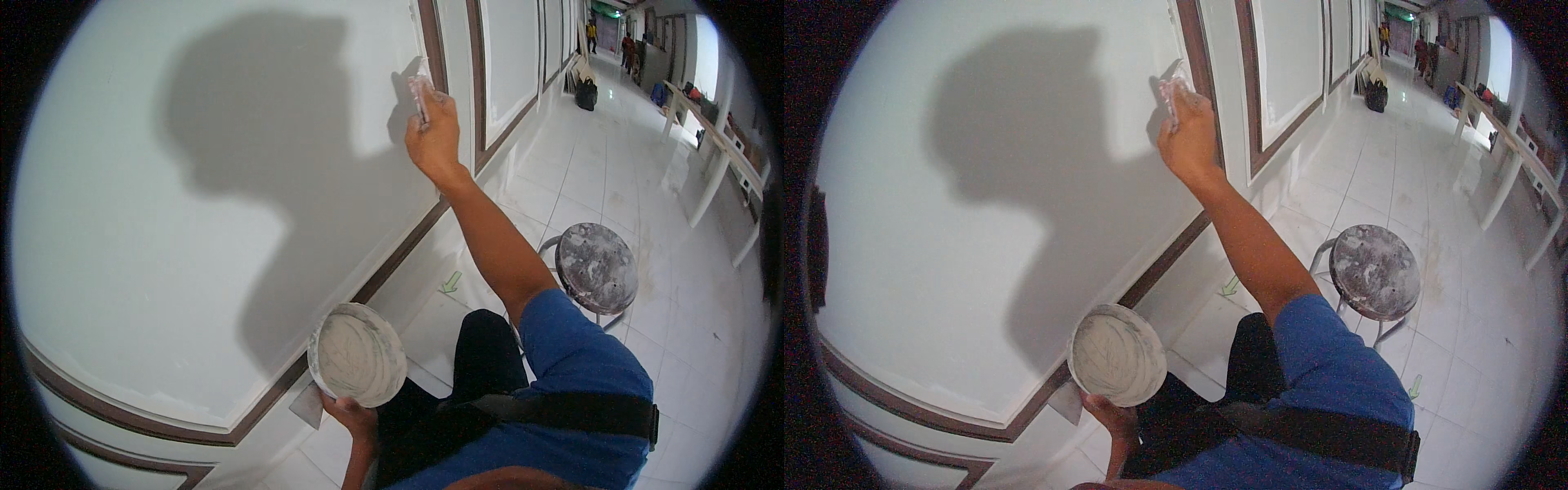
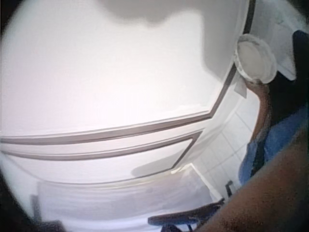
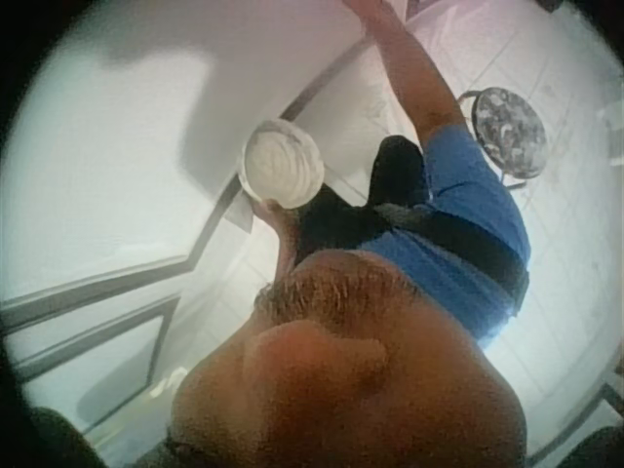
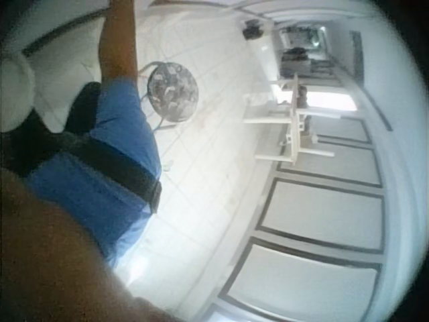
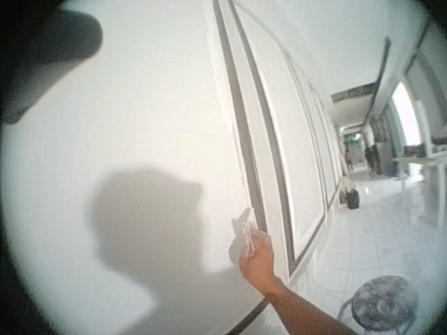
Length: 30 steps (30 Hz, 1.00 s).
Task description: The person applies white putty to the seams of wall panels using a spatula and a bowl of putty. They scoop material from the bowl with the spatula and spread it along the vertical and horizontal edges of the wall panels, smoothing the application with the tool.
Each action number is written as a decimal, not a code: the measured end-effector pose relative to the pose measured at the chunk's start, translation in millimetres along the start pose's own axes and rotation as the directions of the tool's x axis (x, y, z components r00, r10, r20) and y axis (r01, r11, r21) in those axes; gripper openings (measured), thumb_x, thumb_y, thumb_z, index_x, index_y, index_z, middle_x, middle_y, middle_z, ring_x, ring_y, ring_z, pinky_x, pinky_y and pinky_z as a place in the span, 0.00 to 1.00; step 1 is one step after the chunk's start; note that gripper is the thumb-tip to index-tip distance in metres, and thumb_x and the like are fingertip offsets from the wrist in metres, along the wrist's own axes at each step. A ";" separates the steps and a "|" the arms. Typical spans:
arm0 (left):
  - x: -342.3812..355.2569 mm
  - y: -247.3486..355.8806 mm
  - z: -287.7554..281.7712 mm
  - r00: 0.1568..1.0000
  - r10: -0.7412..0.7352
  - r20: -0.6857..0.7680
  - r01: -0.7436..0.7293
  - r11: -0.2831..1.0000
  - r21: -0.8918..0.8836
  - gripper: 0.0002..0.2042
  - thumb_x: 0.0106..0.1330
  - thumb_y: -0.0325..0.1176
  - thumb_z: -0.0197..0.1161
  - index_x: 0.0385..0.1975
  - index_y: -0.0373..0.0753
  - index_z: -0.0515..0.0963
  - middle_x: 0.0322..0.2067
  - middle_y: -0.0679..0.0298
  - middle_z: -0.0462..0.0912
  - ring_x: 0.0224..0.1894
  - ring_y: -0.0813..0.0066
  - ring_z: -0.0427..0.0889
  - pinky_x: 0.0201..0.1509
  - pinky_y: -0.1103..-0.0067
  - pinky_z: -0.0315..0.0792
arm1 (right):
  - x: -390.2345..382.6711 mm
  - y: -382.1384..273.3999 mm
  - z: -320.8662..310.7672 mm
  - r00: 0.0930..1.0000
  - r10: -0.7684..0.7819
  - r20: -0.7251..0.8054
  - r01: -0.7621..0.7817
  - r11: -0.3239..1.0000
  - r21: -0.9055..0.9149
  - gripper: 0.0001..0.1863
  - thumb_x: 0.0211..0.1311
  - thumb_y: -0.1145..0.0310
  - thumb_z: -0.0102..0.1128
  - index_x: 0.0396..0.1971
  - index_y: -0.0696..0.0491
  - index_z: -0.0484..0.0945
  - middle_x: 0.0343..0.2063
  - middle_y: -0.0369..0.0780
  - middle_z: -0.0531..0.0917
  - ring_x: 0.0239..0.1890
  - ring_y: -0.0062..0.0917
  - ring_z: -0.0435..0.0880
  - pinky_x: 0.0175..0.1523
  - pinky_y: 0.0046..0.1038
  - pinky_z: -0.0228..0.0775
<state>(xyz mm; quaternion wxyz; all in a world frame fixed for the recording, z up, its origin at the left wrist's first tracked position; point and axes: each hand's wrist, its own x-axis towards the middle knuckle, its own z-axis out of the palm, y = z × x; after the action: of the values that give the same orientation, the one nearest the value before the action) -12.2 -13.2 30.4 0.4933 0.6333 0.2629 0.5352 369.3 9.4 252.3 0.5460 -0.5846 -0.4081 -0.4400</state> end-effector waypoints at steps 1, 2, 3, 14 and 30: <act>2.1 5.4 2.1 0.999 0.025 0.038 -0.026 1.000 0.018 0.48 0.62 0.73 0.40 0.59 0.24 0.58 0.55 0.47 0.67 0.57 0.62 0.72 0.58 0.69 0.71 | -2.2 0.9 3.1 0.999 -0.013 0.040 0.014 0.999 -0.028 0.32 0.47 0.82 0.53 0.59 0.67 0.66 0.51 0.54 0.76 0.52 0.47 0.71 0.59 0.40 0.63; 2.5 10.9 5.2 0.999 0.030 0.041 -0.031 0.999 0.023 0.48 0.62 0.73 0.40 0.59 0.24 0.58 0.55 0.47 0.67 0.57 0.62 0.72 0.58 0.69 0.71 | -5.3 1.5 8.0 0.996 -0.003 0.084 0.013 0.993 -0.121 0.33 0.45 0.82 0.55 0.58 0.69 0.66 0.51 0.53 0.76 0.54 0.48 0.70 0.59 0.42 0.62; 2.1 16.6 9.2 0.999 0.039 0.018 -0.039 0.999 0.012 0.47 0.63 0.72 0.39 0.58 0.24 0.58 0.55 0.47 0.67 0.57 0.62 0.72 0.57 0.69 0.71 | -8.2 2.3 12.2 0.997 0.001 0.078 0.008 0.993 -0.119 0.33 0.45 0.82 0.55 0.58 0.69 0.66 0.51 0.53 0.76 0.54 0.48 0.70 0.59 0.42 0.62; -3.9 0.8 -0.9 0.998 -0.056 -0.030 0.058 0.996 0.066 0.53 0.57 0.77 0.40 0.57 0.21 0.60 0.54 0.45 0.70 0.56 0.60 0.74 0.55 0.70 0.71 | -25.8 20.7 37.6 0.998 0.003 0.062 0.007 0.988 -0.154 0.34 0.44 0.80 0.57 0.58 0.66 0.68 0.54 0.53 0.75 0.54 0.47 0.70 0.57 0.42 0.62; 0.7 12.9 4.7 0.994 -0.108 0.032 0.110 0.991 -0.082 0.54 0.56 0.76 0.41 0.60 0.22 0.56 0.56 0.45 0.67 0.58 0.59 0.72 0.57 0.68 0.72 | -132.6 -12.2 26.4 0.956 0.266 0.127 -0.262 0.964 -0.053 0.33 0.46 0.82 0.53 0.60 0.63 0.66 0.51 0.52 0.76 0.54 0.52 0.69 0.61 0.45 0.59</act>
<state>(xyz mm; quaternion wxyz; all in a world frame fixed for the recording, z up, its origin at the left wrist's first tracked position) -10.1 -19.0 42.7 0.5513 0.6043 0.2676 0.5091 322.4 37.0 128.0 0.5611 -0.6713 -0.3540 -0.3305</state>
